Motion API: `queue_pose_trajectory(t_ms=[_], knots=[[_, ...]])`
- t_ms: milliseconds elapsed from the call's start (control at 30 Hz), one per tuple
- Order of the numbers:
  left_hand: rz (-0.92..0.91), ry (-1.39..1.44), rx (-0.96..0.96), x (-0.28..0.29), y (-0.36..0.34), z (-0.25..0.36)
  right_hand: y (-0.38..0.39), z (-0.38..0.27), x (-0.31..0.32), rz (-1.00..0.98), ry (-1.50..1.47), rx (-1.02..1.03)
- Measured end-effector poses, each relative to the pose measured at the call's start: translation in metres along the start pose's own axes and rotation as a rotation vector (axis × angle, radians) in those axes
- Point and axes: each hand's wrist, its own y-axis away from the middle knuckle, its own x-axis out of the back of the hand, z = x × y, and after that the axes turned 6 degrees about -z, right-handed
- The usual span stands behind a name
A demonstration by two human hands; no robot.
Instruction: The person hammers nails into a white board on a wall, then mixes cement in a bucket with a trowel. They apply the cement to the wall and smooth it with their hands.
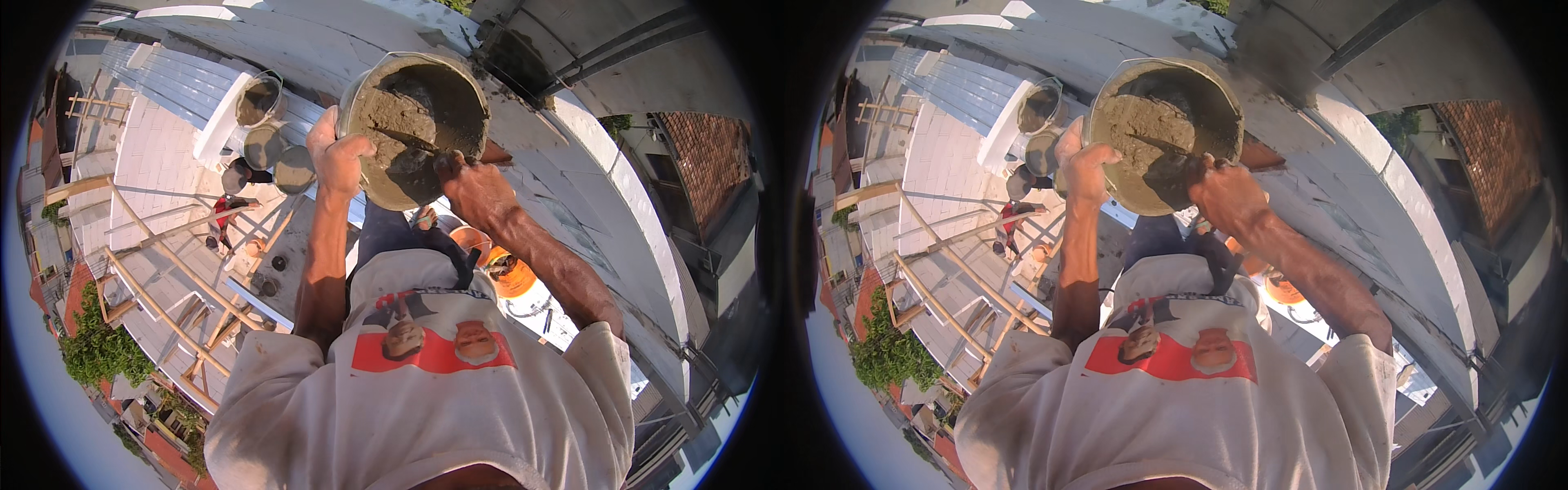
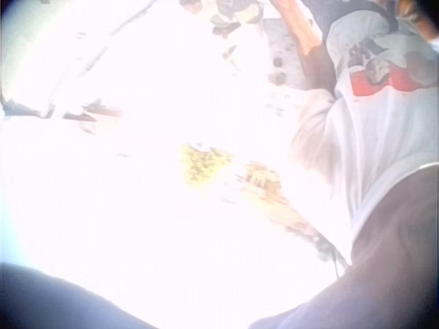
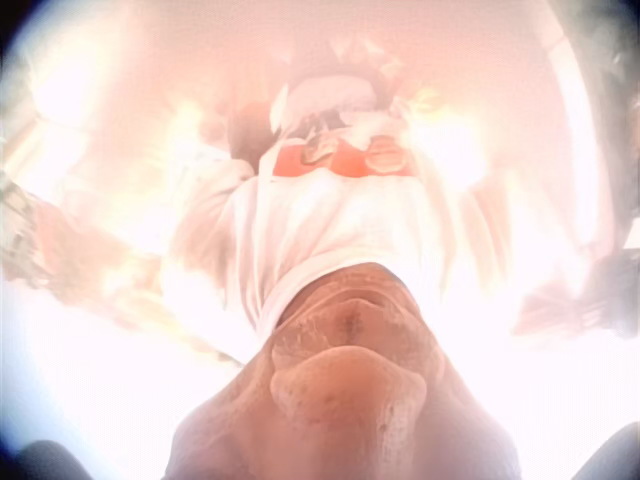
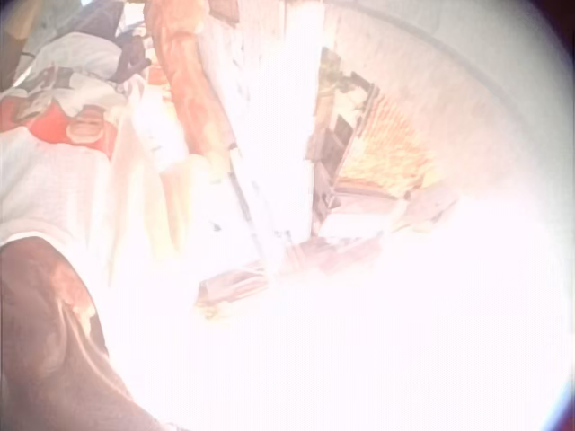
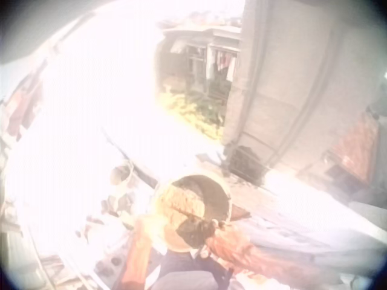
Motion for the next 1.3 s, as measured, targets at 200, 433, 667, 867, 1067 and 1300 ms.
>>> queue_pose_trajectory(t_ms=[200, 433, 667, 867, 1067, 1300], knots=[[0.052, -0.128, -0.137, -0.016, 0.014, -0.006, -0.006, 0.012, 0.028, 0.109, -0.007, -0.357], [-0.001, -0.109, -0.238, -0.022, 0.019, -0.008, -0.003, 0.027, 0.045, 0.033, -0.172, -0.289], [-0.029, -0.129, -0.225, -0.017, 0.024, -0.020, -0.002, 0.032, 0.035, -0.172, -0.189, -0.212], [-0.051, 0.073, -0.164, -0.014, 0.018, -0.007, -0.005, 0.067, -0.008, -0.110, -0.682, -0.002], [-0.084, 0.198, -0.107, -0.002, 0.012, -0.007, -0.001, 0.038, -0.008, 0.054, -0.890, -0.012], [-0.024, 0.302, -0.059, -0.012, 0.020, -0.009, 0.004, 0.018, 0.002, -0.069, -1.039, -0.130]])
